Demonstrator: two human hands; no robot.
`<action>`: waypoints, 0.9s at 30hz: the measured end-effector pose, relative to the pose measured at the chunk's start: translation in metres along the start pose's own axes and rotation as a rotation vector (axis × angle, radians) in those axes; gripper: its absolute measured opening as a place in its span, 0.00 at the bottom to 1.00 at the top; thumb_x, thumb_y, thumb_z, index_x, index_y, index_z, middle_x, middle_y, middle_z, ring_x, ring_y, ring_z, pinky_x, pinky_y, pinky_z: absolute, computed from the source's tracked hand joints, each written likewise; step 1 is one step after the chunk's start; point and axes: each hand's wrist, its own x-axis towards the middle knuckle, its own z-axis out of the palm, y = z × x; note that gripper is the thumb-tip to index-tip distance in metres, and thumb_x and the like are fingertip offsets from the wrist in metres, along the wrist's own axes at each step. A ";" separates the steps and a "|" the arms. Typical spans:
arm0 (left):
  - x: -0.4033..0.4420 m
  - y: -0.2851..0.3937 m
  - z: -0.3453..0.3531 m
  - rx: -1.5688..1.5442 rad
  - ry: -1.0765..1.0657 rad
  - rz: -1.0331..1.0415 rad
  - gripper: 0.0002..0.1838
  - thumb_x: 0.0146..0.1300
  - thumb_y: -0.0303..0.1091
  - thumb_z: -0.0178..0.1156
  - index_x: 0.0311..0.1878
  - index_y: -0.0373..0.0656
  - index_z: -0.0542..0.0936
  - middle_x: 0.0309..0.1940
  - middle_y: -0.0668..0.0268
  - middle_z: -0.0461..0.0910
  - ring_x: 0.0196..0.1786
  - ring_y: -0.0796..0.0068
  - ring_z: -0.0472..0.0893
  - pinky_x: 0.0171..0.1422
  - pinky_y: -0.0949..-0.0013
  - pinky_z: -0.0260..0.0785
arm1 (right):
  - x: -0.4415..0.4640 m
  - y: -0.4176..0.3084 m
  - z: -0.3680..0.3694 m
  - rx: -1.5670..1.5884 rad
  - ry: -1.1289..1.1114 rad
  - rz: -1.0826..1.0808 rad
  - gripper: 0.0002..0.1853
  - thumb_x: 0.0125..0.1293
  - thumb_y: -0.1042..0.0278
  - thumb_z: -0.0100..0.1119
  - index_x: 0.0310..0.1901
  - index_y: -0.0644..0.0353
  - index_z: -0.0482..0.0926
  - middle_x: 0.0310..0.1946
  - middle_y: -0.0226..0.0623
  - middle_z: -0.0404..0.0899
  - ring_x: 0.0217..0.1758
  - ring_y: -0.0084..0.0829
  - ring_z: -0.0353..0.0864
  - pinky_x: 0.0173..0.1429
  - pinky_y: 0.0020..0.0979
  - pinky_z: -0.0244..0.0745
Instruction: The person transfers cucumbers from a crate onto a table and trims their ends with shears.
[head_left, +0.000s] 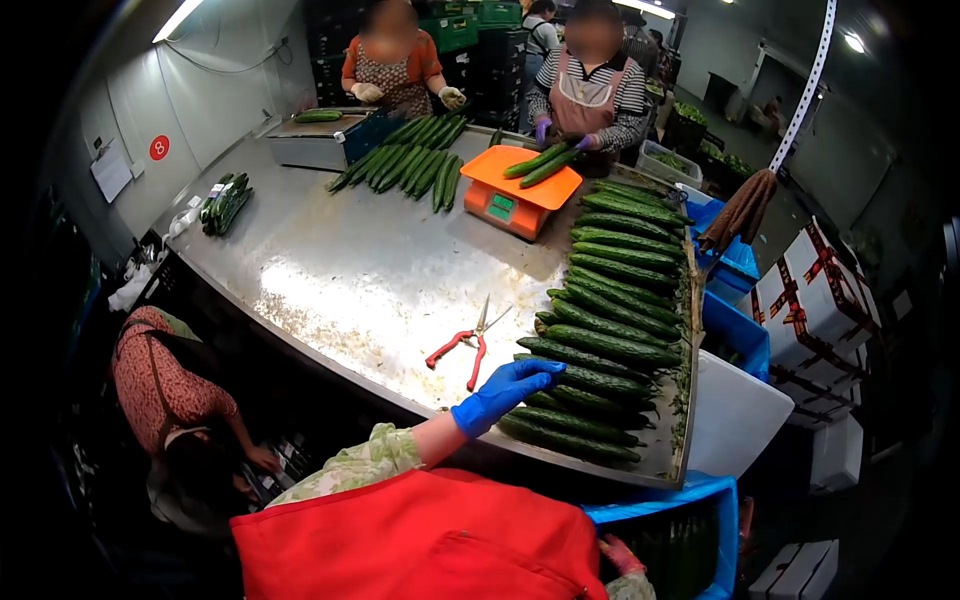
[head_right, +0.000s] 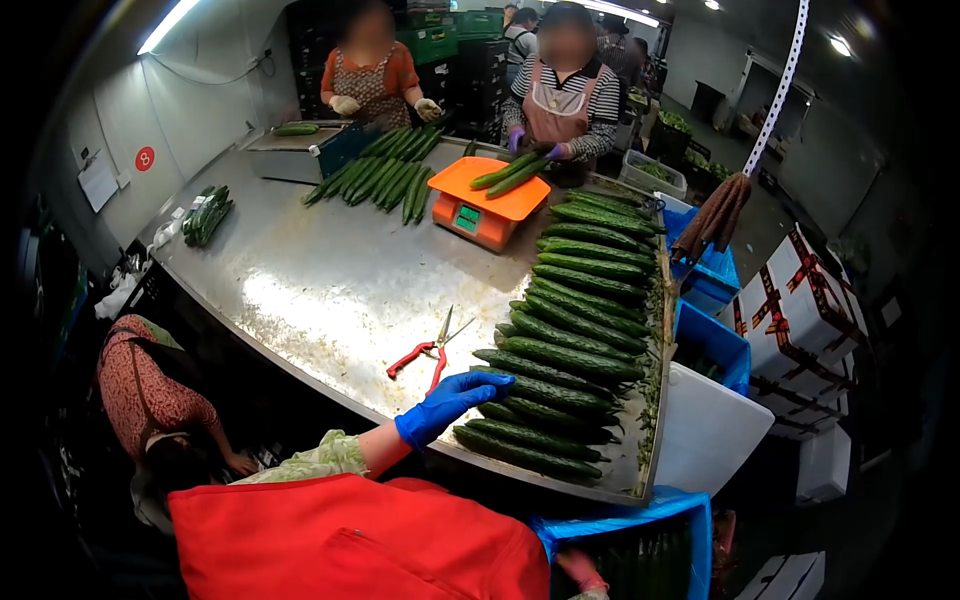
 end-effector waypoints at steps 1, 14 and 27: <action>-0.002 0.000 0.001 -0.005 0.005 -0.005 0.19 0.71 0.35 0.53 0.61 0.37 0.74 0.61 0.62 0.75 0.61 0.71 0.75 0.69 0.66 0.64 | 0.010 0.015 0.003 0.020 -0.028 -0.016 0.40 0.60 0.39 0.58 0.62 0.68 0.69 0.61 0.53 0.72 0.66 0.43 0.69 0.68 0.38 0.63; -0.012 0.001 0.010 0.015 0.109 -0.029 0.19 0.71 0.35 0.53 0.61 0.37 0.75 0.57 0.63 0.78 0.58 0.73 0.76 0.67 0.68 0.66 | -0.047 -0.011 -0.013 0.222 -0.186 -0.325 0.30 0.52 0.56 0.73 0.54 0.65 0.77 0.50 0.42 0.80 0.55 0.34 0.77 0.62 0.34 0.68; 0.007 0.002 0.026 0.042 0.055 -0.011 0.18 0.71 0.37 0.54 0.60 0.39 0.76 0.53 0.65 0.80 0.54 0.75 0.77 0.63 0.69 0.67 | -0.030 0.032 -0.001 0.266 -0.212 -0.136 0.35 0.51 0.65 0.74 0.60 0.66 0.70 0.51 0.41 0.80 0.55 0.32 0.77 0.59 0.33 0.71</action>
